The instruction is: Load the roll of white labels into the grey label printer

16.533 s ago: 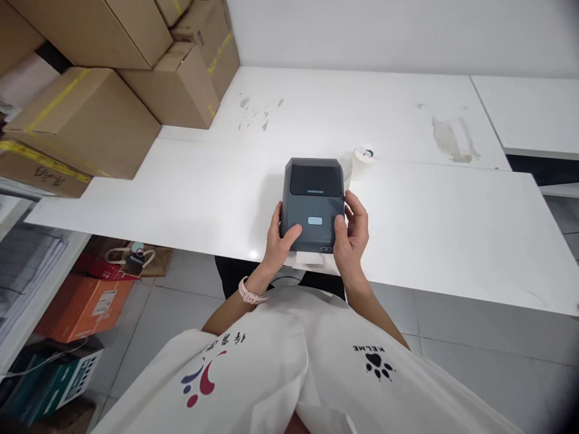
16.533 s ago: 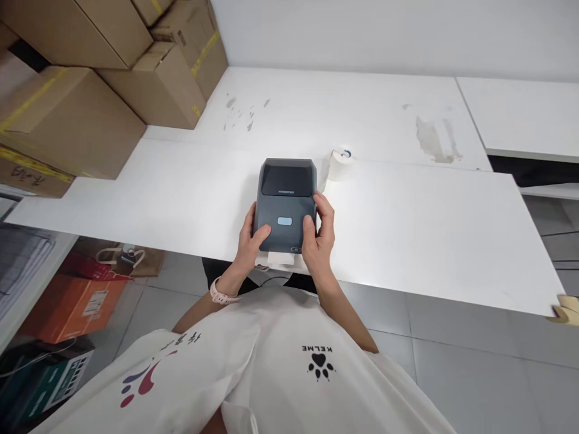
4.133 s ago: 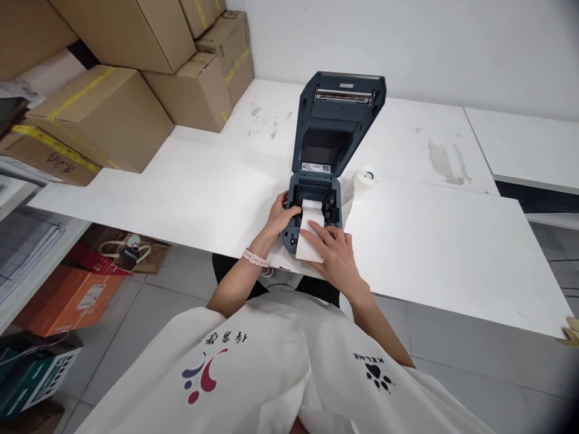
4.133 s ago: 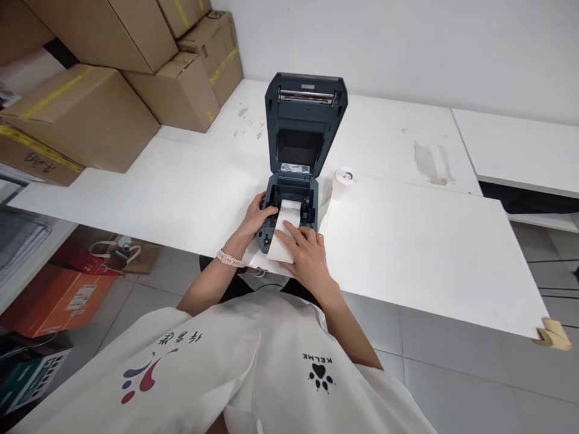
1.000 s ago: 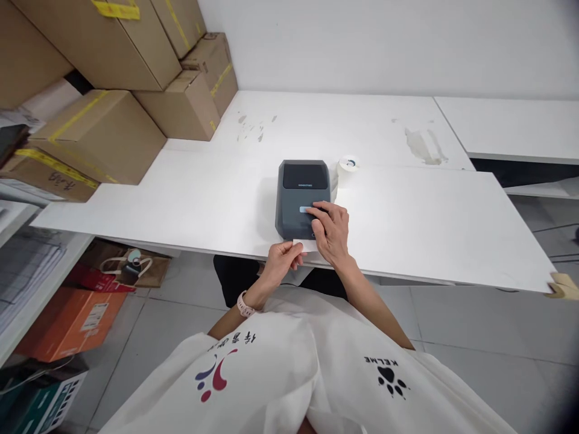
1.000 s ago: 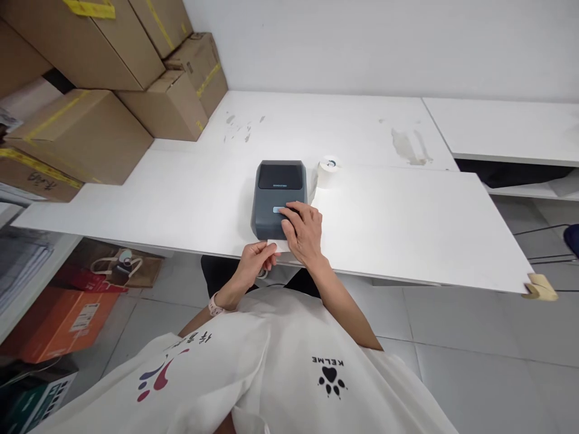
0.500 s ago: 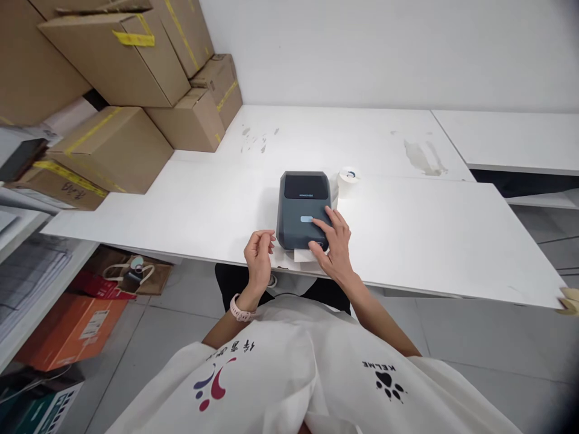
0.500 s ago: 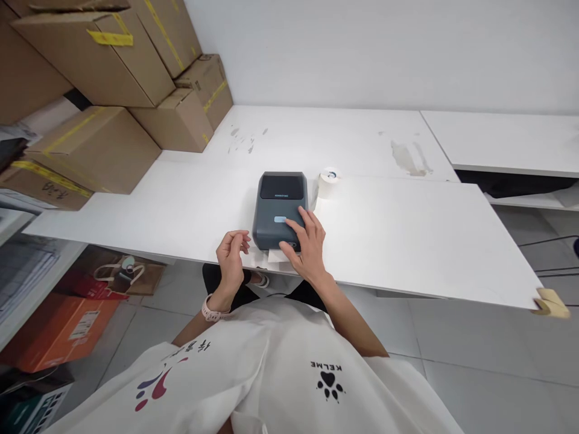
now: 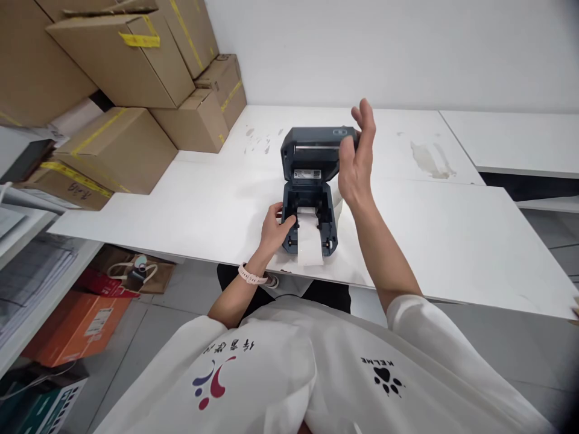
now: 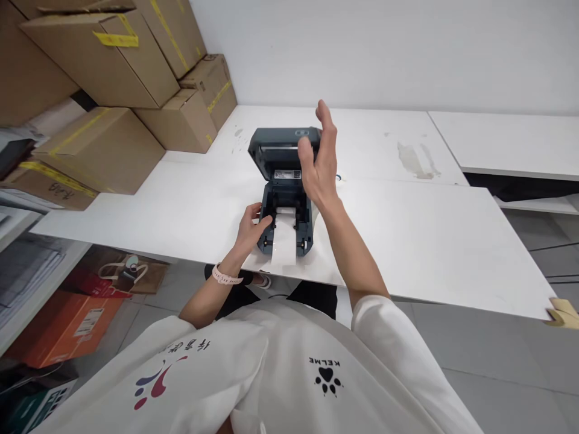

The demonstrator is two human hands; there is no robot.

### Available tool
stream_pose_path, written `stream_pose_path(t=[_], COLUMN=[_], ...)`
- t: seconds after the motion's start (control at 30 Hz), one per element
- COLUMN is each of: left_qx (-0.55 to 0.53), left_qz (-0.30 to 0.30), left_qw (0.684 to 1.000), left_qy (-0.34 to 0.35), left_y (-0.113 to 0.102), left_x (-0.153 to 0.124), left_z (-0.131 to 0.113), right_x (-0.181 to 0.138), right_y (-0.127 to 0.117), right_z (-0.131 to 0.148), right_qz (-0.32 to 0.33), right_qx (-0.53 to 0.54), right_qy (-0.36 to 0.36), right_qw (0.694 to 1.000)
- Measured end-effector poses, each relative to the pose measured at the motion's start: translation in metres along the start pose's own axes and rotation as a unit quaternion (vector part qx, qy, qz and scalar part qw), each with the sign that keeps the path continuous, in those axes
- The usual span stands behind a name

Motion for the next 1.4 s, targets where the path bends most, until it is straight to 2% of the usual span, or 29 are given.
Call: stream_pose_path(t=[0.1,0.17,0.3,0.33,0.37,0.43,0.5,0.53,0.57,0.63,0.73,0.83,0.9,0.97,1.03,1.1,1.17,1.27,1.4], left_qx=[0.050,0.074,0.098,0.105,0.114,0.130,0.140,0.143,0.145,0.147,0.141,0.132,0.134,0.136,0.132,0.123,0.115,0.109,0.109], left_qz=[0.013,0.010,0.011,0.007,0.001,-0.014,-0.026,-0.032,-0.037,-0.047,-0.055,-0.058,-0.055,-0.052,-0.050,-0.044,-0.040,-0.047,-0.052], left_qw=[0.999,0.997,0.995,0.994,0.993,0.991,0.989,0.989,0.988,0.987,0.988,0.989,0.989,0.989,0.990,0.991,0.992,0.993,0.993], left_qy=[-0.008,-0.010,-0.005,-0.002,0.003,0.020,0.036,0.037,0.035,0.033,0.039,0.040,0.036,0.027,0.018,0.017,0.019,0.023,0.022], left_y=[0.005,0.005,0.007,0.008,0.007,0.007,0.006,0.006,0.005,0.004,0.003,0.002,0.002,0.002,0.002,0.003,0.004,0.003,0.003], left_x=[0.009,0.012,0.019,0.020,0.022,0.024,0.024,0.024,0.024,0.022,0.020,0.019,0.019,0.019,0.018,0.018,0.017,0.017,0.017], left_z=[-0.006,-0.009,-0.013,-0.014,-0.015,-0.017,-0.019,-0.019,-0.018,-0.017,-0.016,-0.016,-0.016,-0.016,-0.016,-0.016,-0.017,-0.017,-0.016], right_x=[0.036,0.045,0.024,0.013,0.003,-0.020,-0.046,-0.056,-0.064,-0.071,-0.074,-0.067,-0.063,-0.063,-0.070,-0.084,-0.104,-0.129,-0.143], right_y=[0.011,0.010,-0.007,-0.006,0.000,0.028,0.058,0.070,0.080,0.094,0.105,0.091,0.065,0.028,-0.012,-0.048,-0.070,-0.074,-0.052], right_z=[-0.026,-0.030,-0.007,-0.002,0.002,0.002,-0.004,-0.008,-0.011,-0.014,-0.011,-0.002,0.001,-0.003,-0.020,-0.049,-0.082,-0.124,-0.159], right_qz=[0.025,0.026,-0.054,-0.044,-0.002,0.170,0.342,0.396,0.427,0.455,0.509,0.560,0.581,0.560,0.484,0.380,0.303,0.263,0.262], right_qx=[0.006,0.003,-0.062,-0.076,-0.086,-0.115,-0.150,-0.163,-0.172,-0.168,-0.134,-0.061,0.052,0.189,0.286,0.323,0.300,0.242,0.250], right_qy=[0.011,0.016,-0.013,-0.020,-0.024,-0.032,-0.041,-0.047,-0.052,-0.060,-0.071,-0.083,-0.065,-0.021,0.037,0.104,0.180,0.271,0.318], right_qw=[1.000,1.000,0.997,0.996,0.996,0.978,0.927,0.902,0.886,0.872,0.847,0.822,0.810,0.807,0.826,0.860,0.886,0.894,0.876])
Point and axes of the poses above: each hand's wrist, its own x-axis towards the middle knuckle, its own y-axis out of the palm, z = x × y, the point moved 6 cm from there along x, towards the middle knuckle, and after that the axes turned 4 degrees about z, right-handed, at the moved point
